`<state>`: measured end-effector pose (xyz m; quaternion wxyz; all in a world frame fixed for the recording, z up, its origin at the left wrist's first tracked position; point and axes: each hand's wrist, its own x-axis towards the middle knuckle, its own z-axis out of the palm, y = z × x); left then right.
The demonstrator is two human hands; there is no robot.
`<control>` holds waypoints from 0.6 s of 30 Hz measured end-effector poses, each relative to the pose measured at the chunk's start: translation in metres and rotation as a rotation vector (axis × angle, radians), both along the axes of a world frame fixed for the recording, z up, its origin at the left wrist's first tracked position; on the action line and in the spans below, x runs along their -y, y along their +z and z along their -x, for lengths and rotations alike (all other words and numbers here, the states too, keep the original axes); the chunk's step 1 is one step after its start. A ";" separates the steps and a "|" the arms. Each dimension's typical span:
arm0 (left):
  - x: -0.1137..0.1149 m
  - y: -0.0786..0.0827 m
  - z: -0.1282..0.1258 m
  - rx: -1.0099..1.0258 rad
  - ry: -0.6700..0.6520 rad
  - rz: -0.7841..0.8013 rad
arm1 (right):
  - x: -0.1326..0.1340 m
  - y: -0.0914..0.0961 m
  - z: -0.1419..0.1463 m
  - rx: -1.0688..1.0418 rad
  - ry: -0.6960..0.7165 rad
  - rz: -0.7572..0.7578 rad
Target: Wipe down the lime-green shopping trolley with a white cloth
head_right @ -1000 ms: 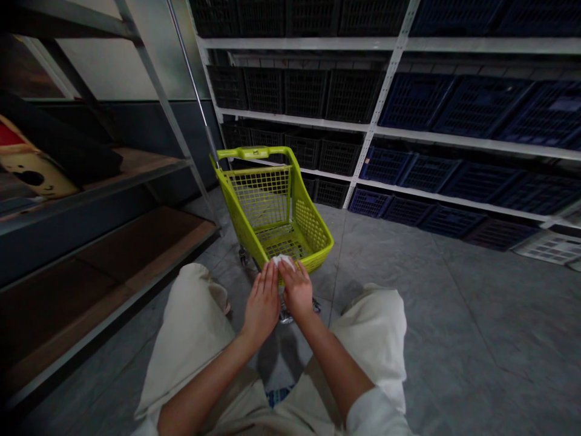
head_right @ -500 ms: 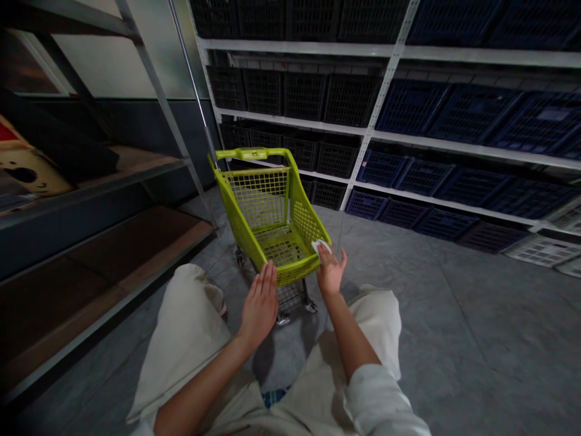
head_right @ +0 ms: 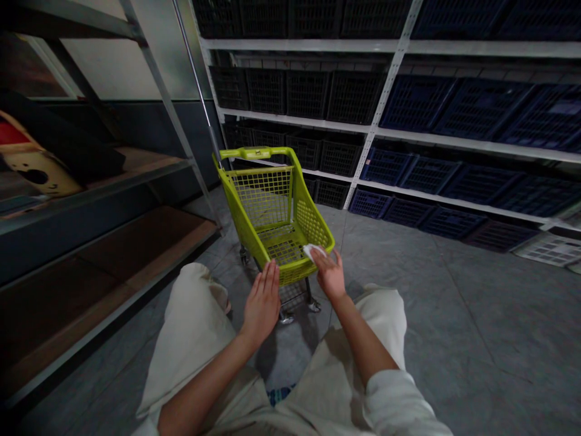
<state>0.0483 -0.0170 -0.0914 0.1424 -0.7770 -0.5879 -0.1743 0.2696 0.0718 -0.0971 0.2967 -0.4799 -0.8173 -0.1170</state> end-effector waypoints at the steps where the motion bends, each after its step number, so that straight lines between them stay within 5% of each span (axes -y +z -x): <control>1: 0.000 0.000 0.000 -0.002 -0.001 0.003 | -0.008 0.000 -0.014 -0.006 -0.054 -0.005; 4: 0.000 -0.001 -0.003 0.007 -0.002 -0.004 | -0.020 -0.001 -0.031 -0.041 -0.179 -0.017; 7: -0.001 -0.004 -0.008 0.029 0.004 -0.029 | -0.007 -0.005 -0.004 -0.113 -0.234 -0.044; 14: -0.002 -0.004 -0.010 0.033 0.023 -0.023 | 0.047 -0.009 0.091 -0.097 0.053 -0.016; 18: -0.001 -0.002 -0.005 0.031 0.008 0.000 | 0.032 -0.004 0.059 0.006 0.111 -0.019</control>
